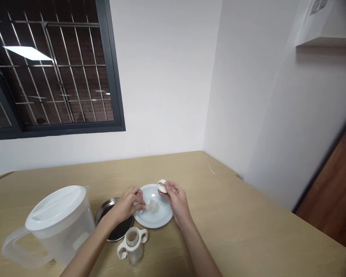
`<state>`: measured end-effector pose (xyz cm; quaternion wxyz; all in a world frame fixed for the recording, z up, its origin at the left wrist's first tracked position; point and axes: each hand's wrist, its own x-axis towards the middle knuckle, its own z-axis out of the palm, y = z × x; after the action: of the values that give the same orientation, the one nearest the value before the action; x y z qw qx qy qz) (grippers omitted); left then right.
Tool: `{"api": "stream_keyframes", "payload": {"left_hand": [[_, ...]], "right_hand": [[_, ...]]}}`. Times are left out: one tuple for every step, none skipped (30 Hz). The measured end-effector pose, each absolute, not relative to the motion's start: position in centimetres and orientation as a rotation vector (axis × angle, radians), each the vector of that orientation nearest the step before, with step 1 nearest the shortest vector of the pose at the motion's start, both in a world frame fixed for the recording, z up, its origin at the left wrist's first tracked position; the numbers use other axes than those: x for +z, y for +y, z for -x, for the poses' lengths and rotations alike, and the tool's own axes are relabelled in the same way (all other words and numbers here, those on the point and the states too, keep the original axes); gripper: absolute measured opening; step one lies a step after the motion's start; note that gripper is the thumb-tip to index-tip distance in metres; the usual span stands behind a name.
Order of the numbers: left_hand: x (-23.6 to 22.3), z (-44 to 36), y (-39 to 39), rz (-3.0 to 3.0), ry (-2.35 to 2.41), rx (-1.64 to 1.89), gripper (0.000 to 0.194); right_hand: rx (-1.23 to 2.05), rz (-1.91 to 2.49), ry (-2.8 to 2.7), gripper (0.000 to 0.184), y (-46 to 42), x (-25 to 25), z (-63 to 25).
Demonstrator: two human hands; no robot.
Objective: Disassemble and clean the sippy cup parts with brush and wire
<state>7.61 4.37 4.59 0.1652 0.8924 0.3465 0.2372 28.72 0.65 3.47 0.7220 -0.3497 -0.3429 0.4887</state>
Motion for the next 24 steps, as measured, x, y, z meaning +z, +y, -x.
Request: {"api": "stream_keyframes", "payload": {"left_hand": [[4.3, -7.9, 4.6, -2.577, 0.991, 0.621, 0.014], [3.9, -8.2, 4.7, -2.593, 0.993, 0.578, 0.011], [3.6, -8.5, 4.9, -2.596, 0.994, 0.548, 0.009], [3.4, -8.7, 5.0, -2.592, 0.996, 0.525, 0.007], [3.1, -8.9, 5.1, -2.588, 1.001, 0.501, 0.006], [3.0, -9.1, 5.1, -2.582, 1.006, 0.479, 0.006], [3.0, -9.2, 5.2, -2.573, 1.013, 0.463, 0.009], [3.0, -9.2, 5.3, -2.561, 1.022, 0.453, 0.014], [3.1, -9.2, 5.3, -2.547, 1.033, 0.451, 0.019], [3.3, -9.1, 5.2, -2.533, 1.046, 0.456, 0.022], [3.6, -8.9, 5.2, -2.519, 1.06, 0.467, 0.023], [3.9, -8.6, 5.0, -2.508, 1.076, 0.482, 0.023], [4.3, -8.4, 4.7, -2.493, 1.095, 0.505, 0.022], [4.8, -8.0, 4.4, -2.471, 1.116, 0.539, 0.023], [5.3, -7.7, 4.0, -2.443, 1.135, 0.582, 0.024], [5.8, -7.3, 3.5, -2.408, 1.15, 0.635, 0.027], [6.2, -7.0, 2.9, -2.37, 1.165, 0.695, 0.029], [6.6, -6.7, 2.3, -2.336, 1.18, 0.755, 0.03], [6.9, -6.4, 1.7, -2.31, 1.201, 0.81, 0.032], [7.0, -6.1, 1.1, -2.297, 1.231, 0.852, 0.033], [7.0, -6.0, 0.6, -2.289, 1.267, 0.885, 0.036], [6.8, -5.8, 0.1, -2.286, 1.304, 0.911, 0.039], [6.4, -5.8, -0.3, -2.285, 1.334, 0.931, 0.044], [6.0, -5.7, -0.5, -2.286, 1.354, 0.95, 0.048]], "right_hand": [[1.079, 0.77, -0.758, 0.047, 0.6, 3.5, -28.7], [1.078, 0.769, -0.759, 0.047, 0.6, 3.6, -28.8], [1.076, 0.769, -0.761, 0.047, 0.6, 3.6, -28.8], [1.076, 0.77, -0.763, 0.047, 0.6, 3.6, -28.8], [1.076, 0.772, -0.766, 0.047, 0.6, 3.6, -28.8], [1.075, 0.775, -0.769, 0.047, 0.6, 3.5, -28.8], [1.076, 0.779, -0.772, 0.048, 0.6, 3.4, -28.8], [1.077, 0.784, -0.776, 0.048, 0.7, 3.4, -28.8], [1.078, 0.789, -0.78, 0.049, 0.8, 3.3, -28.8], [1.078, 0.793, -0.785, 0.05, 0.8, 3.1, -28.8], [1.076, 0.798, -0.792, 0.05, 0.9, 3.0, -28.8], [1.075, 0.803, -0.8, 0.05, 0.9, 2.9, -28.8], [1.075, 0.807, -0.811, 0.05, 1.0, 2.9, -28.8], [1.074, 0.812, -0.825, 0.05, 1.0, 2.8, -28.8], [1.074, 0.817, -0.841, 0.05, 1.0, 2.8, -28.7], [1.077, 0.821, -0.858, 0.05, 0.9, 2.7, -28.7], [1.081, 0.824, -0.876, 0.049, 0.9, 2.7, -28.6], [1.087, 0.826, -0.892, 0.048, 0.8, 2.7, -28.4], [1.096, 0.825, -0.913, 0.048, 0.6, 2.7, -28.2], [1.108, 0.816, -0.942, 0.047, 0.5, 2.6, -27.9], [1.122, 0.8, -0.982, 0.047, 0.3, 2.6, -27.6], [1.132, 0.779, -1.035, 0.047, 0.1, 2.5, -27.3], [1.135, 0.758, -1.103, 0.046, -0.2, 2.5, -27.0], [1.124, 0.747, -1.179, 0.045, -0.4, 2.5, -26.7]]}}
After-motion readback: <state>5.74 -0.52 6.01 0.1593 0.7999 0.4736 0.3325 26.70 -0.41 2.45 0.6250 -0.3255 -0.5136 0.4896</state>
